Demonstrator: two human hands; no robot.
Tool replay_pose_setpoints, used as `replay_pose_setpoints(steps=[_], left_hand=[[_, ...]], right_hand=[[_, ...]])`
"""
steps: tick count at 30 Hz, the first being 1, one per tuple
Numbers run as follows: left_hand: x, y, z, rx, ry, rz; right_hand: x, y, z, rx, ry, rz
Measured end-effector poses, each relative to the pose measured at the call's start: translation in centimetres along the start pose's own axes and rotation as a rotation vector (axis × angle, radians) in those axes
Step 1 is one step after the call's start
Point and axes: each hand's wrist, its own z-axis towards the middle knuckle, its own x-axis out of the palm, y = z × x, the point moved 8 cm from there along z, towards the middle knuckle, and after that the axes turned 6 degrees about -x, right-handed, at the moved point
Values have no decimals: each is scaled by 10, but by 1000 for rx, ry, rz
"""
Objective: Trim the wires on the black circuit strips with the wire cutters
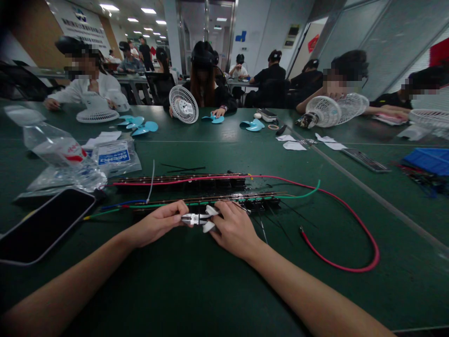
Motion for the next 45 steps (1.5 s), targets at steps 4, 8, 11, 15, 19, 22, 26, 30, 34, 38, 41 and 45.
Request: replay_pose_setpoints(steps=[4,8,11,15,19,22,26,30,34,38,41,45], left_hand=[[-1,0,0,2,-11,38],[-2,0,0,6,-13,79],[-2,-1,0,8,-9,107],[-1,-3,0,14,-12,150],[1,-8,-1,15,-4,189],[1,-9,-2,12,-9,209],[0,-8,-1,14,-13,212],[-1,-7,-1,21,-20,239],[-2,-7,-1,22,-24,250],[-1,-8,-1,22,-22,235],[-1,-8,-1,22,-17,232],[-1,-7,-2,13,-20,229]], right_hand=[[-1,0,0,4,-9,23],[0,1,0,-4,-5,22],[1,2,-1,-23,2,2],[2,3,-2,-46,5,-19],[2,3,-3,-42,5,-17],[1,3,-2,-45,-10,3],[-1,4,-2,-44,-31,17],[-2,5,-1,-54,-47,2],[-1,5,-2,-55,-58,7],[0,5,-4,-64,-70,16],[0,5,-4,-66,-70,16],[-2,6,-4,-58,-66,19]])
